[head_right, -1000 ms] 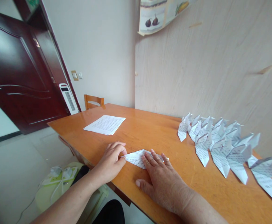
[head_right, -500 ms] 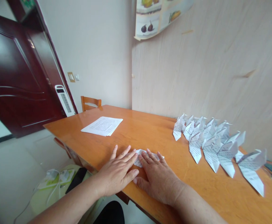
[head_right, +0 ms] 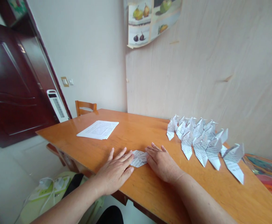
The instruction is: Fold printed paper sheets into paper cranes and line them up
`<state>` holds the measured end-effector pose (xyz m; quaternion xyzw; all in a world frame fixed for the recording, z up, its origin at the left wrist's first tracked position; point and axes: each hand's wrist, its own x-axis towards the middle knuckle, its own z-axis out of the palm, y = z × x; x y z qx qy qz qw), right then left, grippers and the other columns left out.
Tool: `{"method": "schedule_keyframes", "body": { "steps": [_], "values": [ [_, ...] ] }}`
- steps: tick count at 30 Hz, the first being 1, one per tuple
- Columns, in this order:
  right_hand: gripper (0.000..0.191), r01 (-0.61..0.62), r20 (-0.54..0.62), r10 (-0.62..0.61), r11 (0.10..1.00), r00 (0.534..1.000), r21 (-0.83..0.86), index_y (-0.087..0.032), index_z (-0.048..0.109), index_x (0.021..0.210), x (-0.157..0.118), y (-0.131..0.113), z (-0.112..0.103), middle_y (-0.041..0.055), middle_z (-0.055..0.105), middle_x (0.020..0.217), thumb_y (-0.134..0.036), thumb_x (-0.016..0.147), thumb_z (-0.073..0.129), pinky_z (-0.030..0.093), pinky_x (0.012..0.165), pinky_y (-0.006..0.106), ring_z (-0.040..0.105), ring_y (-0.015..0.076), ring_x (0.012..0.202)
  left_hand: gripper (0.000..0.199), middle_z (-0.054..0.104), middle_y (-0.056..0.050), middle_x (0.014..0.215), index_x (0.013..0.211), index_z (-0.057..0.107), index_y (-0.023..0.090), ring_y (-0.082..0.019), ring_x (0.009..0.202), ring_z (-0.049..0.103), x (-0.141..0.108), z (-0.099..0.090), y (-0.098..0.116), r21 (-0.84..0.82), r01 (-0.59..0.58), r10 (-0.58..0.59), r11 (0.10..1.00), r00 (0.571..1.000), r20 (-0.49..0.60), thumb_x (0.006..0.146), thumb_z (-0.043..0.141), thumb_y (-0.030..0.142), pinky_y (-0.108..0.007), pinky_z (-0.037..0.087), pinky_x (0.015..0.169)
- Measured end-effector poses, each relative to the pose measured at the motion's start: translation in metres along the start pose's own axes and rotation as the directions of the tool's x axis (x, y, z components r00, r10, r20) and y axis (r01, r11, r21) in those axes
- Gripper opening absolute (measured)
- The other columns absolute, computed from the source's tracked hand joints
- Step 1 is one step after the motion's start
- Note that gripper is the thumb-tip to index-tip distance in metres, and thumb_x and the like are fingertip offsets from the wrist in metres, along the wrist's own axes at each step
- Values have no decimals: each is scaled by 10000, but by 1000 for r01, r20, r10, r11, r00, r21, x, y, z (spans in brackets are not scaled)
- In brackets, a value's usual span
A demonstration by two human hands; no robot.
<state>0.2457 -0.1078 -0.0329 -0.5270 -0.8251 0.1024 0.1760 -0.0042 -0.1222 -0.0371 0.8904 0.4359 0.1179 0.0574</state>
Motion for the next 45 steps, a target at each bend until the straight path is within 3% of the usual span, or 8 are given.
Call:
{"method": "schedule_keyframes", "body": {
  "steps": [13, 21, 33, 40, 45],
  "values": [
    [422, 14, -74, -14, 1000, 997, -6, -223, 644, 1314, 2, 11, 1, 96, 613, 1393, -230, 949, 434, 293, 1154, 572, 472, 303, 1372, 548, 321, -33, 1601, 1513, 380, 264, -318, 1517, 146, 1, 1, 0, 0, 0, 0, 1000, 1000, -14, 1028, 259, 487, -697, 17, 1171],
    [371, 36, -109, -35, 999, 993, 7, -190, 699, 1216, 2, 2, -1, 102, 686, 1281, -216, 924, 472, 433, 1058, 406, 584, 280, 1246, 605, 300, -12, 1610, 1522, 365, 292, -312, 1521, 135, 0, 1, -2, -7, 9, -9, 1000, 1000, -2, 1006, 255, 589, -661, 50, 1191],
    [431, -126, -128, 132, 991, 983, 51, -179, 661, 1283, 5, 13, -4, 114, 718, 1162, -271, 895, 496, 485, 896, 355, 660, 260, 1034, 625, 318, -29, 1605, 1557, 280, 282, -284, 1521, 148, -2, -4, -3, -64, 6, -7, 998, 1000, -17, 1002, 333, 566, -588, 60, 1214],
    [310, -114, -93, 118, 992, 989, 53, -223, 727, 1094, 4, 7, -5, 78, 696, 946, -260, 838, 555, 456, 776, 322, 634, 239, 888, 609, 408, -106, 1556, 1502, 387, 194, -287, 1486, 267, 2, 1, -11, -170, 130, -151, 977, 981, -120, 996, 372, 533, -520, 189, 1210],
    [386, -113, -110, 126, 986, 986, 120, -208, 710, 1145, 7, 6, 1, 88, 688, 1000, -205, 787, 566, 454, 824, 333, 629, 246, 930, 583, 467, -143, 1507, 1440, 470, 155, -295, 1454, 332, 5, 4, -14, -225, 171, -209, 959, 966, -154, 967, 455, 495, -485, 266, 1187]
  ]
}}
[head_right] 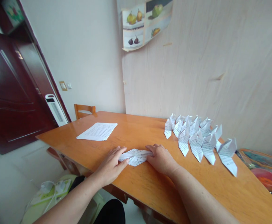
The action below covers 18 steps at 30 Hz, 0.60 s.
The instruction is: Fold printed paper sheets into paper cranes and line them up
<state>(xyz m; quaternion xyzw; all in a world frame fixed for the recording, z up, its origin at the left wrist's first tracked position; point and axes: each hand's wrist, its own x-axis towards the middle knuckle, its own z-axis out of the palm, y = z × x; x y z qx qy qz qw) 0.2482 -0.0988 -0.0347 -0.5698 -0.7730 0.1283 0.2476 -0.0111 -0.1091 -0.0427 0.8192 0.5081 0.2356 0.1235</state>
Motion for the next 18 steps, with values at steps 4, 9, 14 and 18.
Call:
{"method": "schedule_keyframes", "body": {
  "steps": [4, 9, 14, 18],
  "values": [
    [463, -21, -33, 25, 994, 999, 105, -165, 682, 1176, 3, 0, 4, 104, 692, 1094, -146, 731, 553, 459, 883, 333, 631, 248, 1001, 556, 512, -150, 1463, 1397, 515, 163, -301, 1406, 399, 1, -2, 0, -60, 19, -21, 998, 999, -25, 948, 498, 490, -474, 324, 1155],
    [293, -46, -1, 48, 959, 999, 279, -196, 670, 972, 2, -4, 5, 32, 722, 881, -149, 735, 506, 491, 677, 285, 660, 201, 804, 520, 580, -128, 1382, 1363, 540, 200, -283, 1294, 517, 1, -1, -7, -241, 53, -62, 969, 998, -29, 937, 531, 498, -437, 420, 1082],
    [175, -41, 11, 40, 920, 999, 391, -202, 602, 896, 1, -10, 4, 13, 692, 814, -181, 749, 508, 481, 638, 269, 633, 178, 746, 555, 548, -139, 1422, 1399, 495, 179, -264, 1317, 507, 4, 6, -16, -464, 110, -132, 879, 991, -16, 944, 540, 495, -415, 412, 1093],
    [104, -26, 14, 23, 907, 1000, 420, -215, 571, 847, -2, -17, -1, 4, 660, 775, -188, 762, 517, 483, 652, 282, 613, 174, 725, 445, 629, -125, 1314, 1302, 549, 165, -249, 1210, 589, 7, 5, -14, -614, 130, -139, 779, 990, 33, 943, 552, 428, -392, 461, 1025]
  ]
}}
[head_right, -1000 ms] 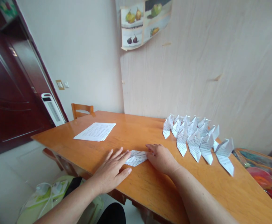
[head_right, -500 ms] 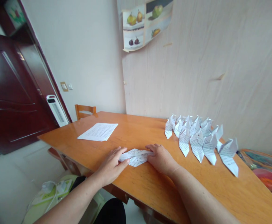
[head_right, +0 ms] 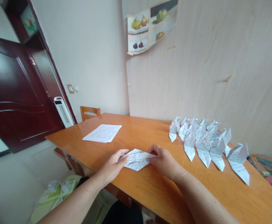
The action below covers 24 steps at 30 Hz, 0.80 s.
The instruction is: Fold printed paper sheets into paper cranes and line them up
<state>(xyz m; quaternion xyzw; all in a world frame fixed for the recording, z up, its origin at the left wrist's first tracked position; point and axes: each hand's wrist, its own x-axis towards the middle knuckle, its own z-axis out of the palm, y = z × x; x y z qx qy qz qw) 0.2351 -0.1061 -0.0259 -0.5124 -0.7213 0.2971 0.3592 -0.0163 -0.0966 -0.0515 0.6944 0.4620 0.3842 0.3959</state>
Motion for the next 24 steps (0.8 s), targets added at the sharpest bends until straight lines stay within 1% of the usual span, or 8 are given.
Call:
{"method": "schedule_keyframes", "body": {
  "steps": [3, 7, 9, 13, 16, 19, 22, 24],
  "values": [
    [152, 40, 1, -40, 999, 999, -3, -222, 598, 928, -5, -7, -3, 24, 673, 872, -228, 779, 570, 510, 742, 314, 628, 196, 823, 324, 700, -97, 1145, 1166, 598, 152, -230, 1052, 654, -1, -1, 9, -127, 16, -9, 992, 999, 53, 935, 554, 374, -366, 504, 922],
    [428, 101, -48, -101, 995, 994, -11, -215, 581, 1228, -9, -11, -4, 107, 625, 1240, -378, 835, 628, 474, 995, 403, 573, 259, 1179, 247, 719, -68, 998, 1050, 618, 147, -207, 933, 663, -4, -3, 17, -193, 54, -45, 980, 998, 54, 914, 577, 348, -329, 502, 846],
    [545, 63, -22, -63, 998, 998, -17, -199, 553, 1322, -9, -10, -1, 132, 602, 1317, -484, 862, 623, 459, 1031, 430, 549, 281, 1240, 237, 715, -61, 978, 1034, 625, 150, -203, 911, 660, -4, -3, 17, -201, 48, -37, 978, 998, 59, 901, 597, 345, -322, 497, 835],
    [576, -20, 60, 21, 1000, 998, -10, -182, 603, 1303, -7, -6, 2, 121, 689, 1212, -575, 882, 595, 516, 943, 417, 645, 289, 1105, 221, 702, -48, 964, 1013, 637, 164, -196, 901, 646, -4, -3, 13, -188, -1, 12, 982, 998, 57, 891, 613, 347, -309, 488, 830],
    [384, -10, 129, 4, 999, 992, 41, -203, 700, 1103, -8, -7, 1, 59, 745, 1013, -511, 926, 555, 540, 802, 352, 691, 251, 926, 199, 691, -37, 948, 990, 640, 174, -192, 891, 637, -4, -2, 15, -163, -63, 71, 985, 997, 43, 902, 594, 347, -300, 486, 825],
    [266, 22, 111, -31, 997, 993, 78, -211, 713, 915, -9, -11, 1, 22, 727, 852, -424, 934, 555, 511, 711, 304, 669, 212, 805, 190, 695, -24, 930, 993, 648, 195, -193, 871, 633, -4, -1, 22, -47, -119, 121, 992, 992, 22, 899, 593, 350, -352, 470, 914],
    [201, 99, 21, -100, 995, 995, 27, -232, 702, 900, -10, -15, 1, 19, 713, 844, -365, 935, 556, 490, 710, 299, 647, 198, 792, 155, 719, 13, 914, 997, 666, 240, -193, 871, 645, -2, -2, 30, 193, -178, 185, 965, 983, -17, 885, 613, 333, -486, 265, 1140],
    [166, 178, -36, -183, 978, 982, -104, -255, 705, 929, -10, -16, 0, 29, 714, 885, -326, 937, 554, 480, 760, 326, 639, 211, 839, 103, 728, 36, 921, 956, 675, 265, -190, 900, 653, 0, -4, 33, 345, -230, 260, 910, 965, -41, 892, 605, 307, -525, 104, 1193]
  ]
}}
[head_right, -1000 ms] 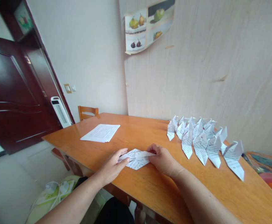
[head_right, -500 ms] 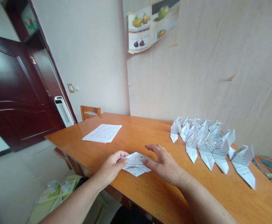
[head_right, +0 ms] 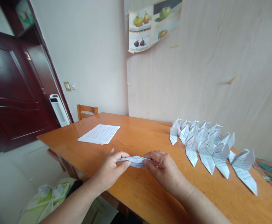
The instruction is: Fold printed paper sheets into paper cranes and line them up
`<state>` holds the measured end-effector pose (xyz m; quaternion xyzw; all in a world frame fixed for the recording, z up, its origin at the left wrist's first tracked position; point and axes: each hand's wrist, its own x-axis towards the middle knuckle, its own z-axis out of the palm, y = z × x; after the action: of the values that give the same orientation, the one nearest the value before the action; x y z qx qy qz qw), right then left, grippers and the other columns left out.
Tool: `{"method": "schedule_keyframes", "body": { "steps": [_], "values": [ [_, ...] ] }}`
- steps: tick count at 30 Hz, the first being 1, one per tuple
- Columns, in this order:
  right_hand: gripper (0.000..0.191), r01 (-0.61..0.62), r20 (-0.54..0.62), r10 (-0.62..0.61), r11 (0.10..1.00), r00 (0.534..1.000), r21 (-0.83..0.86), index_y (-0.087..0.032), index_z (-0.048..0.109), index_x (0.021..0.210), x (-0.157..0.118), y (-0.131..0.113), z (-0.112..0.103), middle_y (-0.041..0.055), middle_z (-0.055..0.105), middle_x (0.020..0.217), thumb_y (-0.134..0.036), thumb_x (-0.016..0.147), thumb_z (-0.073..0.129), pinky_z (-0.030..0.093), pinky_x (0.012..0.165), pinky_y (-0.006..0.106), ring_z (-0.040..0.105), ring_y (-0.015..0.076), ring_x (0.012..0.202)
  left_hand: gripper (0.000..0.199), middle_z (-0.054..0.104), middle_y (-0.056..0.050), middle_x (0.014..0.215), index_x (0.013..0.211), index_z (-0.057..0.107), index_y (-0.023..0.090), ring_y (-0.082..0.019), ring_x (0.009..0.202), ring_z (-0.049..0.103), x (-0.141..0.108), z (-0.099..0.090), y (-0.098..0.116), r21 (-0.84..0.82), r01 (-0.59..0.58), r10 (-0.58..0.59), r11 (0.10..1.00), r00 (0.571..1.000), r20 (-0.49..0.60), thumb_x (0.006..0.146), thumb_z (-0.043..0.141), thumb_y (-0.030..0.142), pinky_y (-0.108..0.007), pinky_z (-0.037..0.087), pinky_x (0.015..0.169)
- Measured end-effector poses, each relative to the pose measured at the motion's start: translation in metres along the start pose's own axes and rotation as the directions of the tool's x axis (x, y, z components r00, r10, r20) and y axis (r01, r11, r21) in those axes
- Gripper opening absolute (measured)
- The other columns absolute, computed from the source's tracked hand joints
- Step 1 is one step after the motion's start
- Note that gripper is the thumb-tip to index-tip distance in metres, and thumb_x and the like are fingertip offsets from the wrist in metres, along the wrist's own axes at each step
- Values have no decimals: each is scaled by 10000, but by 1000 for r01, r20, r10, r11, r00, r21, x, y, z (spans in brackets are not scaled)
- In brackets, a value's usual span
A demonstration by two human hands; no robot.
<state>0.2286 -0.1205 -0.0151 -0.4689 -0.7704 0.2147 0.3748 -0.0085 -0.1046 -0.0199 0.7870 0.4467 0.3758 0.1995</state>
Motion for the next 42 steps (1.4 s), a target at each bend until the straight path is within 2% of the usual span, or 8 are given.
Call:
{"method": "schedule_keyframes", "body": {
  "steps": [2, 4, 9, 13, 19, 26, 34, 42],
  "values": [
    [154, 71, -14, -74, 985, 997, -157, -281, 707, 967, -1, -1, -1, 40, 712, 936, -280, 933, 557, 460, 814, 364, 625, 230, 900, 98, 729, 42, 937, 922, 683, 281, -187, 939, 647, 2, -2, -1, 138, -85, 89, 987, 996, -26, 906, 586, 276, -534, 38, 1200],
    [157, 112, 29, -108, 956, 994, -272, -290, 699, 975, -2, -3, -2, 48, 701, 966, -241, 922, 560, 442, 828, 384, 607, 240, 920, 132, 724, 36, 959, 917, 690, 291, -187, 967, 635, 2, -2, -3, 248, -166, 174, 954, 985, -11, 913, 568, 240, -534, 12, 1204],
    [135, 143, 179, -83, 925, 980, -353, -242, 630, 835, -6, -9, 6, 40, 643, 904, -135, 872, 557, 421, 750, 341, 567, 210, 849, 266, 694, 18, 1004, 978, 682, 286, -186, 1004, 610, -5, -4, -8, 337, -284, 232, 898, 955, 188, 814, 574, 106, -471, 82, 1224],
    [91, 132, 225, -49, 919, 973, -372, -232, 610, 823, -7, -14, 10, 32, 615, 891, -144, 845, 602, 406, 744, 343, 548, 209, 845, 323, 676, 5, 1043, 1063, 638, 269, -200, 1046, 594, -9, -8, -5, 319, -280, 195, 905, 942, 272, 773, 612, 130, -477, 101, 1226],
    [88, 127, 239, -40, 924, 970, -360, -224, 613, 860, -10, -19, 10, 29, 597, 915, -137, 851, 616, 402, 755, 345, 534, 207, 866, 165, 660, 21, 1038, 971, 636, 267, -186, 1042, 586, -9, -11, -1, 281, -302, 209, 911, 925, 317, 832, 613, 180, -521, 71, 1214],
    [99, 118, 267, -32, 943, 963, -311, -223, 605, 831, -11, -22, 13, 16, 599, 888, -129, 856, 621, 405, 726, 322, 543, 186, 838, 123, 660, 33, 1006, 919, 644, 258, -170, 1012, 589, -11, -10, -2, 281, -310, 215, 908, 922, 321, 851, 600, 165, -545, 5, 1202],
    [123, 66, 309, 9, 971, 951, -229, -230, 622, 830, -9, -18, 12, 5, 608, 885, -148, 908, 574, 426, 692, 293, 571, 157, 799, 80, 656, 40, 934, 818, 625, 232, -155, 933, 603, -11, -11, 1, 285, -291, 195, 913, 927, 322, 880, 598, 190, -568, -5, 1188],
    [180, 32, 308, 30, 980, 951, -195, -240, 635, 825, -8, -14, 13, 9, 624, 862, -192, 955, 521, 439, 686, 299, 588, 165, 790, 79, 636, 47, 923, 825, 626, 230, -138, 908, 607, -9, -10, -1, 255, -229, 150, 939, 943, 297, 899, 598, 226, -545, 16, 1188]
  ]
}}
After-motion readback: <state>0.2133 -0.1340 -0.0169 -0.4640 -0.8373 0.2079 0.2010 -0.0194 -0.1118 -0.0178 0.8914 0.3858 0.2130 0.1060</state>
